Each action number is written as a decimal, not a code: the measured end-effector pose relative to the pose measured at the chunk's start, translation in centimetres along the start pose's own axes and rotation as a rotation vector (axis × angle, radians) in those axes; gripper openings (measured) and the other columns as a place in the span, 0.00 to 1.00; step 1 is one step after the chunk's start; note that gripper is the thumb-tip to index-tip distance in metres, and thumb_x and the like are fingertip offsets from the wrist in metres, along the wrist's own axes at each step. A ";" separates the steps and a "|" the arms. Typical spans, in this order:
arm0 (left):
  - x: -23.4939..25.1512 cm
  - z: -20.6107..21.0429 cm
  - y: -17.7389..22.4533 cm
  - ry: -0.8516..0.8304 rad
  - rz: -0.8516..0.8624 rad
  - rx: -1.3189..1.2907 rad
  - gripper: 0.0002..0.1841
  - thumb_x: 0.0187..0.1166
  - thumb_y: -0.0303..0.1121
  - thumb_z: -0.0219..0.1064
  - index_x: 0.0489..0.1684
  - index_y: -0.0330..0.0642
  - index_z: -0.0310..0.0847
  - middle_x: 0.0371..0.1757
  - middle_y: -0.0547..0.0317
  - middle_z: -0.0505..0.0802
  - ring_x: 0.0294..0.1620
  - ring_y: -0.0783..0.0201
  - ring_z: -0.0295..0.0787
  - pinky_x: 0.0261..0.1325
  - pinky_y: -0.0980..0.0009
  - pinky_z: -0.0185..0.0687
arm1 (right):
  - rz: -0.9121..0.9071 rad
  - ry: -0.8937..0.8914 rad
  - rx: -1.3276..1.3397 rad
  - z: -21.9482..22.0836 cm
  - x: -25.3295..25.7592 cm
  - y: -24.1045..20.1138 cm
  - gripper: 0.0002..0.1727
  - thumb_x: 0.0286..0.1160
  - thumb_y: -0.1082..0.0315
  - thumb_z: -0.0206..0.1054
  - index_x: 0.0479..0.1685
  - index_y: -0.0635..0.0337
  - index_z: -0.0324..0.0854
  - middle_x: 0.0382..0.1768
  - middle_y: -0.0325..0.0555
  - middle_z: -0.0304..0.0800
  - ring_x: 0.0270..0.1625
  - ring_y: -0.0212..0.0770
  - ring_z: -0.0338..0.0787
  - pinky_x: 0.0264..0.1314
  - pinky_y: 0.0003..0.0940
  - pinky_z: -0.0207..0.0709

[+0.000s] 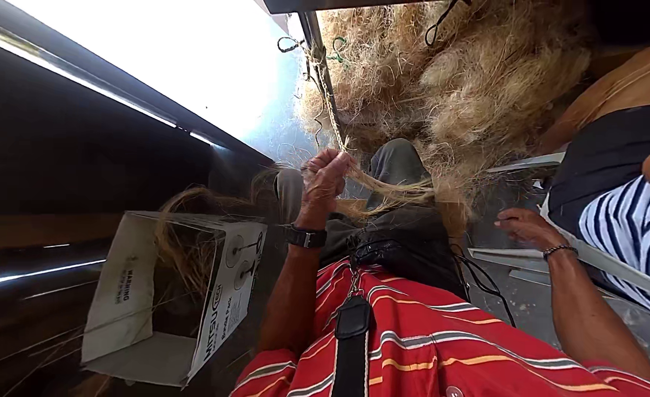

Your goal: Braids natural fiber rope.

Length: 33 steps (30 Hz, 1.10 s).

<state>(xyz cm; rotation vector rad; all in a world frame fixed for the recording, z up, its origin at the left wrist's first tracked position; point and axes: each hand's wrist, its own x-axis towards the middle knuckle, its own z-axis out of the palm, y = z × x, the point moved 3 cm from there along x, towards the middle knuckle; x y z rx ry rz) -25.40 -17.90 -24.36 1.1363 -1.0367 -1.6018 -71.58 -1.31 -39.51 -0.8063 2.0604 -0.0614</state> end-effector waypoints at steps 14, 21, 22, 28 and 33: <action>-0.2 -0.4 -4.1 0.043 0.065 0.356 0.09 0.88 0.38 0.63 0.42 0.47 0.87 0.22 0.63 0.85 0.09 0.74 0.61 0.12 0.79 0.57 | -1.078 -0.041 0.282 10.0 -12.8 -31.6 0.19 0.72 0.69 0.75 0.61 0.62 0.83 0.29 0.48 0.89 0.26 0.42 0.87 0.32 0.43 0.83; 0.2 0.0 -3.7 0.102 0.084 0.444 0.07 0.87 0.31 0.63 0.42 0.39 0.87 0.24 0.62 0.85 0.13 0.74 0.65 0.17 0.78 0.62 | -0.943 -0.054 0.457 11.7 -10.7 -33.3 0.02 0.68 0.74 0.72 0.35 0.63 0.87 0.25 0.40 0.87 0.22 0.29 0.79 0.29 0.30 0.75; 0.2 0.0 -3.7 0.104 0.085 0.459 0.08 0.87 0.31 0.63 0.41 0.39 0.86 0.23 0.62 0.84 0.13 0.74 0.66 0.17 0.77 0.62 | -0.940 -0.044 0.466 11.9 -10.5 -33.2 0.01 0.67 0.74 0.72 0.34 0.62 0.86 0.24 0.40 0.86 0.22 0.29 0.77 0.28 0.29 0.72; -0.3 -0.4 -5.1 0.128 0.039 0.415 0.08 0.87 0.34 0.64 0.38 0.44 0.85 0.21 0.62 0.83 0.11 0.73 0.63 0.14 0.77 0.59 | -0.943 -0.059 0.530 12.9 -9.6 -32.9 0.02 0.66 0.76 0.70 0.30 0.63 0.87 0.22 0.39 0.86 0.21 0.28 0.77 0.26 0.27 0.72; -0.2 -0.2 -5.6 0.169 -0.003 0.434 0.09 0.87 0.35 0.63 0.36 0.44 0.85 0.21 0.61 0.82 0.12 0.71 0.64 0.16 0.75 0.60 | -0.943 -0.106 0.607 13.1 -9.3 -32.5 0.03 0.66 0.78 0.70 0.28 0.63 0.87 0.20 0.39 0.86 0.20 0.26 0.77 0.24 0.25 0.71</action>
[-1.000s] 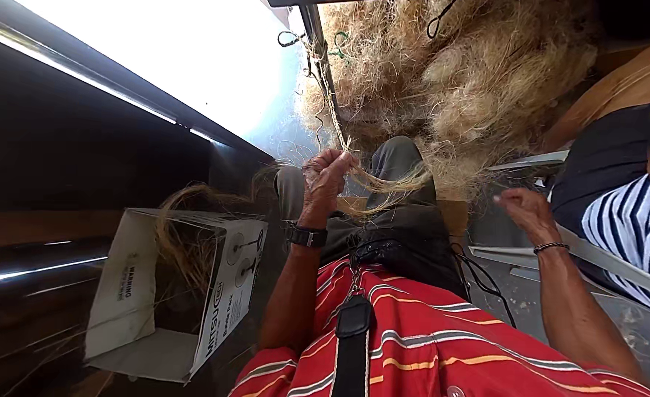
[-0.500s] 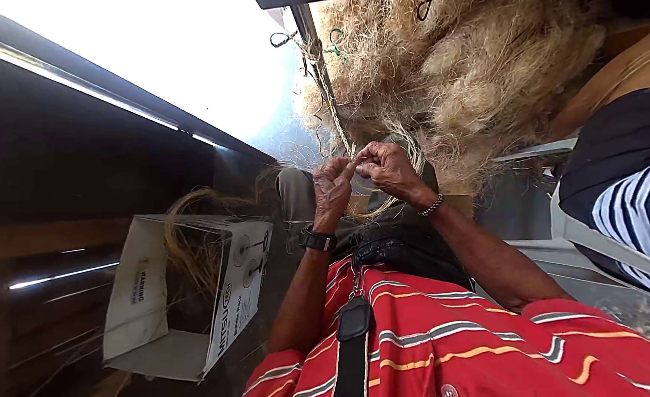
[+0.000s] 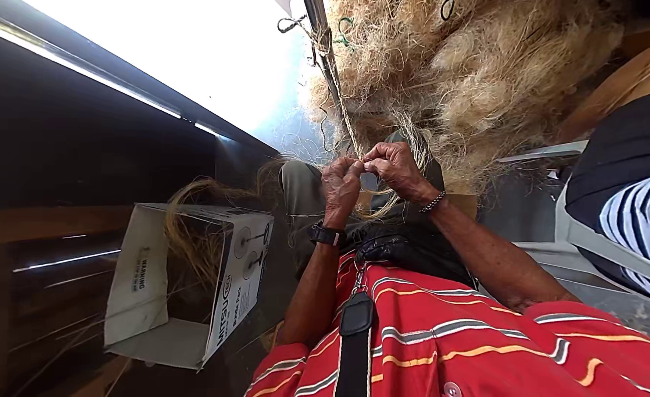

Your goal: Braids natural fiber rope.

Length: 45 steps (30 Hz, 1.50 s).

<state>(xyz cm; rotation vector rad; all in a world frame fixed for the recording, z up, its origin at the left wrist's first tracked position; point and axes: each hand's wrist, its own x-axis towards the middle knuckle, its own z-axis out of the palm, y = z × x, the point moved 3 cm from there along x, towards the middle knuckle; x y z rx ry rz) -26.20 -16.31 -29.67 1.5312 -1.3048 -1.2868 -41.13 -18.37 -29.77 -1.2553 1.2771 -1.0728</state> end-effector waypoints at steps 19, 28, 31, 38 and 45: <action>-0.9 0.3 -2.0 -0.125 -0.310 -0.490 0.09 0.92 0.35 0.54 0.45 0.48 0.79 0.21 0.66 0.82 0.07 0.79 0.57 0.09 0.84 0.54 | 0.094 -0.137 0.071 0.3 0.4 1.4 0.07 0.76 0.78 0.63 0.32 0.63 0.84 0.21 0.36 0.79 0.22 0.26 0.73 0.27 0.24 0.67; -1.7 2.2 -5.9 -0.479 -0.702 -0.716 0.15 0.91 0.33 0.49 0.29 0.45 0.75 0.11 0.72 0.69 0.05 0.80 0.58 0.07 0.85 0.53 | 0.118 -0.254 0.239 -0.4 -1.8 2.5 0.06 0.89 0.71 0.56 0.47 0.58 0.78 0.20 0.42 0.77 0.12 0.28 0.64 0.13 0.21 0.56; -1.5 1.7 -5.7 -0.383 -0.541 -0.476 0.09 0.89 0.32 0.58 0.41 0.41 0.82 0.21 0.65 0.84 0.13 0.76 0.71 0.17 0.81 0.70 | 0.118 -0.231 0.209 -0.5 -2.2 2.7 0.07 0.91 0.69 0.55 0.49 0.58 0.78 0.18 0.42 0.75 0.13 0.30 0.66 0.14 0.21 0.58; -1.9 0.2 -2.5 -0.170 -0.034 -0.144 0.21 0.85 0.43 0.65 0.74 0.48 0.77 0.51 0.57 0.93 0.40 0.68 0.88 0.45 0.68 0.86 | 0.001 -0.126 0.021 -0.4 -2.7 2.5 0.03 0.85 0.72 0.60 0.45 0.61 0.78 0.22 0.46 0.77 0.17 0.36 0.74 0.19 0.29 0.70; -0.5 1.0 -1.6 -0.070 0.018 -0.190 0.05 0.84 0.29 0.63 0.43 0.40 0.85 0.26 0.62 0.87 0.17 0.71 0.79 0.24 0.74 0.82 | 0.001 -0.069 0.033 0.2 -0.7 2.1 0.02 0.79 0.77 0.62 0.38 0.65 0.79 0.23 0.40 0.79 0.21 0.28 0.76 0.26 0.24 0.73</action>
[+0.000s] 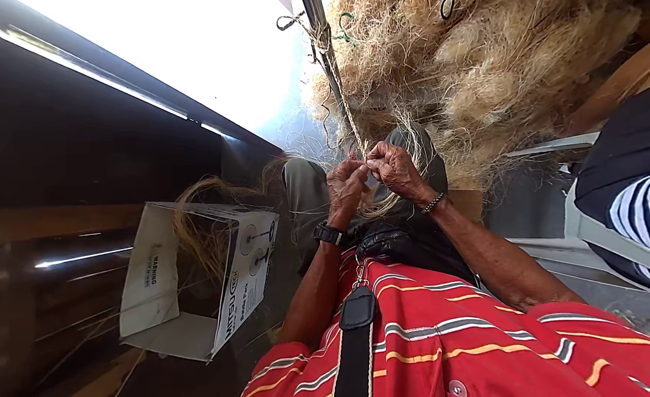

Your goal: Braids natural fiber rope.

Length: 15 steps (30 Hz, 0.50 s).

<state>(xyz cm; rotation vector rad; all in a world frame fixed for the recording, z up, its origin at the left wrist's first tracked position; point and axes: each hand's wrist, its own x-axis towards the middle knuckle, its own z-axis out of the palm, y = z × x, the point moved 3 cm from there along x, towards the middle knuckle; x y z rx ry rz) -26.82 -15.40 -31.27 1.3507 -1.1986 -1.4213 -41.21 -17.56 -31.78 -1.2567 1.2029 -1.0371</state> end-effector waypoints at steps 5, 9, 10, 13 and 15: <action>0.5 0.0 -0.5 0.073 -0.102 -0.068 0.06 0.82 0.28 0.63 0.34 0.44 0.84 0.18 0.67 0.78 0.10 0.75 0.60 0.12 0.79 0.56 | 0.051 -0.003 0.083 0.2 0.2 0.5 0.03 0.77 0.78 0.61 0.38 0.65 0.80 0.21 0.37 0.78 0.19 0.26 0.72 0.23 0.23 0.68; 0.4 0.0 0.2 0.067 -0.144 -0.070 0.07 0.81 0.26 0.61 0.35 0.43 0.85 0.13 0.67 0.72 0.07 0.75 0.57 0.10 0.80 0.53 | 0.084 -0.006 0.117 0.0 0.2 0.6 0.04 0.77 0.78 0.61 0.40 0.65 0.81 0.22 0.36 0.80 0.18 0.25 0.72 0.21 0.21 0.66; 0.3 0.0 0.4 0.056 -0.160 -0.072 0.07 0.81 0.27 0.60 0.36 0.43 0.85 0.13 0.68 0.70 0.07 0.75 0.55 0.09 0.80 0.51 | 0.089 -0.009 0.122 0.0 0.2 0.6 0.04 0.77 0.78 0.61 0.39 0.65 0.81 0.21 0.36 0.80 0.18 0.25 0.71 0.20 0.21 0.65; 0.4 -0.1 0.6 0.042 -0.203 -0.096 0.07 0.79 0.25 0.60 0.36 0.43 0.85 0.11 0.68 0.67 0.06 0.76 0.52 0.08 0.80 0.48 | 0.098 -0.010 0.123 -0.2 0.2 0.7 0.03 0.77 0.78 0.63 0.38 0.65 0.82 0.20 0.36 0.78 0.16 0.25 0.70 0.18 0.21 0.63; 0.5 -0.2 0.7 0.022 -0.225 -0.111 0.07 0.79 0.24 0.60 0.35 0.43 0.85 0.11 0.69 0.67 0.05 0.77 0.51 0.08 0.81 0.48 | 0.114 -0.019 0.139 -0.4 0.2 0.7 0.03 0.77 0.78 0.63 0.37 0.64 0.82 0.20 0.36 0.79 0.16 0.24 0.70 0.18 0.20 0.63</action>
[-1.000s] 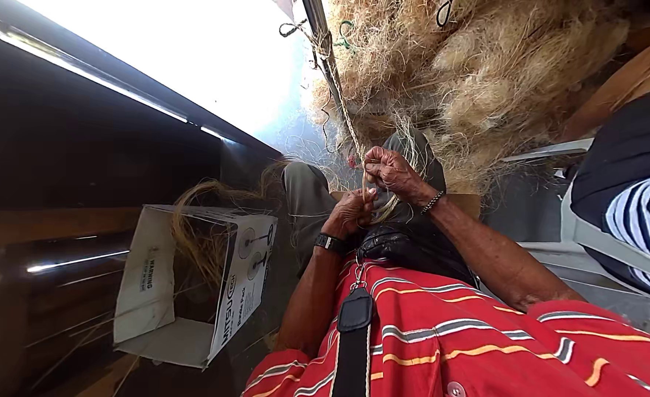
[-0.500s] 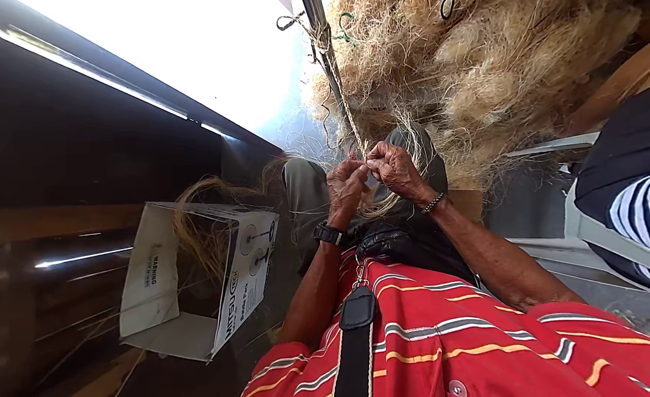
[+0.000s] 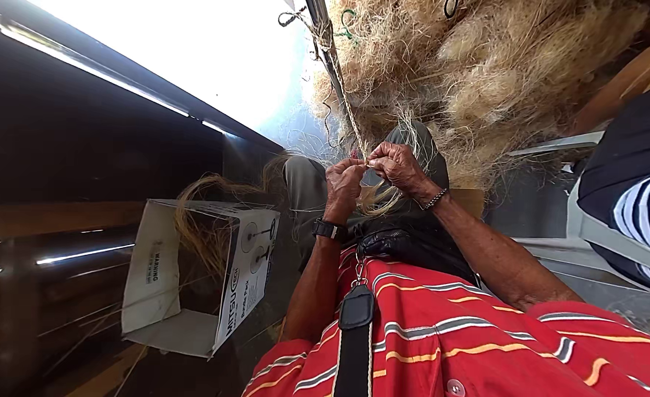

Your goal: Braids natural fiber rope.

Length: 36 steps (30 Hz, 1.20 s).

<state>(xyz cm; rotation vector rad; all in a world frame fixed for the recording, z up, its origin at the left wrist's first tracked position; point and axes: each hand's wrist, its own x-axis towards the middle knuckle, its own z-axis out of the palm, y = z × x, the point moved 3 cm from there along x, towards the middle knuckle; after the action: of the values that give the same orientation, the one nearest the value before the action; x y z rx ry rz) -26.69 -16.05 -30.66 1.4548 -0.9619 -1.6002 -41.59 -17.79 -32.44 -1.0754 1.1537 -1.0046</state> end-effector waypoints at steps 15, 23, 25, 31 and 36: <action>0.3 -0.1 -0.4 -0.299 -0.017 -0.497 0.08 0.85 0.26 0.56 0.44 0.47 0.82 0.23 0.67 0.82 0.07 0.80 0.57 0.09 0.85 0.52 | 0.206 -0.278 -0.027 -4.1 -1.4 -1.1 0.09 0.84 0.75 0.59 0.33 0.62 0.80 0.12 0.35 0.74 0.10 0.24 0.67 0.12 0.18 0.59; -1.1 -0.9 0.4 -0.491 0.081 -0.530 0.06 0.90 0.37 0.56 0.50 0.53 0.79 0.39 0.61 0.87 0.07 0.81 0.50 0.07 0.86 0.46 | 0.036 -0.262 -0.386 -9.3 -5.7 -1.1 0.08 0.80 0.68 0.67 0.30 0.56 0.81 0.14 0.39 0.72 0.13 0.30 0.65 0.15 0.25 0.58; -1.2 -1.3 0.7 -0.477 0.109 -0.519 0.05 0.90 0.36 0.57 0.49 0.53 0.79 0.37 0.62 0.87 0.07 0.80 0.49 0.07 0.86 0.45 | -0.010 -0.228 -0.556 -11.4 -6.5 -0.7 0.08 0.76 0.71 0.70 0.27 0.58 0.82 0.15 0.39 0.74 0.15 0.32 0.68 0.19 0.29 0.62; -1.9 -3.0 2.1 -0.362 0.175 -0.452 0.07 0.89 0.33 0.57 0.46 0.50 0.82 0.19 0.65 0.75 0.05 0.78 0.47 0.06 0.84 0.42 | 0.414 0.072 -0.733 -23.2 -12.8 8.2 0.14 0.76 0.65 0.74 0.38 0.70 0.83 0.31 0.55 0.84 0.32 0.46 0.82 0.42 0.52 0.78; -1.3 -3.2 2.6 -0.280 0.216 -0.327 0.09 0.86 0.26 0.56 0.43 0.46 0.84 0.18 0.66 0.78 0.06 0.79 0.53 0.07 0.85 0.48 | 0.841 0.361 -0.587 -28.1 -21.2 12.0 0.33 0.69 0.70 0.76 0.76 0.66 0.74 0.64 0.67 0.83 0.58 0.58 0.83 0.58 0.58 0.75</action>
<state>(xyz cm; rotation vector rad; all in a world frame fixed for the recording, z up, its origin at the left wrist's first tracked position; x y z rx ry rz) -23.34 -16.15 -28.01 0.8917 -0.9231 -1.7302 -71.54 1.80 -42.38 -0.7094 2.0438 -0.1799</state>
